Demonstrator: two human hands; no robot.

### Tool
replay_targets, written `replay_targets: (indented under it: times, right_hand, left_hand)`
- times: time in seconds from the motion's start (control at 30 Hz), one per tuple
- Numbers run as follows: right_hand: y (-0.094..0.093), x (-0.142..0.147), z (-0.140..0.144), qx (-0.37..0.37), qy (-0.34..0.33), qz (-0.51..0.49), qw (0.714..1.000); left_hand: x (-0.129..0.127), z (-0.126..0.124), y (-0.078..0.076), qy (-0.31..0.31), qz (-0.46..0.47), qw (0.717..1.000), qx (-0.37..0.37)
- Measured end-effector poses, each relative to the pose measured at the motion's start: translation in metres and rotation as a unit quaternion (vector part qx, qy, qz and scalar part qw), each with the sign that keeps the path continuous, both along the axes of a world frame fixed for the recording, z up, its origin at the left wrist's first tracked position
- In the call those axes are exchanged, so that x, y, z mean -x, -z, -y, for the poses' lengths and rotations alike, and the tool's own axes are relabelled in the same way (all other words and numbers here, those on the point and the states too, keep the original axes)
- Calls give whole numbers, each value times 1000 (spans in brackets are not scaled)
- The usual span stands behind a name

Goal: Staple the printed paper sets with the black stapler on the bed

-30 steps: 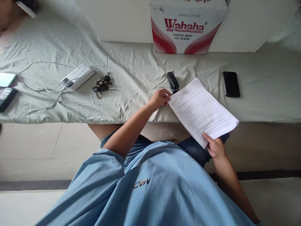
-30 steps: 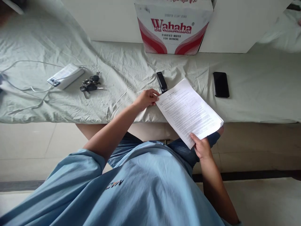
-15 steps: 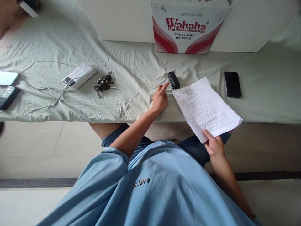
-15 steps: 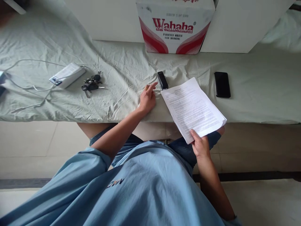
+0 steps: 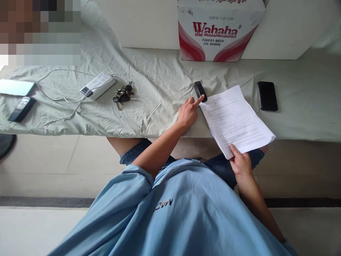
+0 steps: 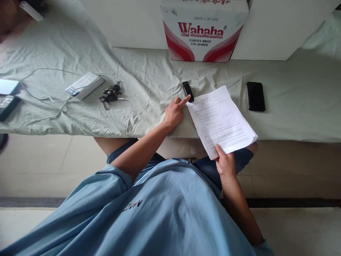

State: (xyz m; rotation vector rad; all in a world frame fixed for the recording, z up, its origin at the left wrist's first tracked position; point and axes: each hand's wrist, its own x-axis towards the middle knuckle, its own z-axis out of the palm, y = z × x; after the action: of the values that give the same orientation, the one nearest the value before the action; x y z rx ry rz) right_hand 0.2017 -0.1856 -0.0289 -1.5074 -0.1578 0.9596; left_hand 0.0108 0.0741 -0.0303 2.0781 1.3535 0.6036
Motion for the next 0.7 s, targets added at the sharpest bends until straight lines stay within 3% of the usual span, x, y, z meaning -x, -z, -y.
replay_targets:
  times: [0.2,0.53,0.7]
  right_hand:
    - [9,5,3,37,-14,-37,999]
    - [9,2,18,37,22,-11,999]
    - [14,-2,21,37,13,-1,999]
  left_hand:
    - [-5,-4,-10,-2,-57,998,2]
    - [5,-9,2,0,76,997,-15]
    - [-13,-16,-1,87,48,992,-73]
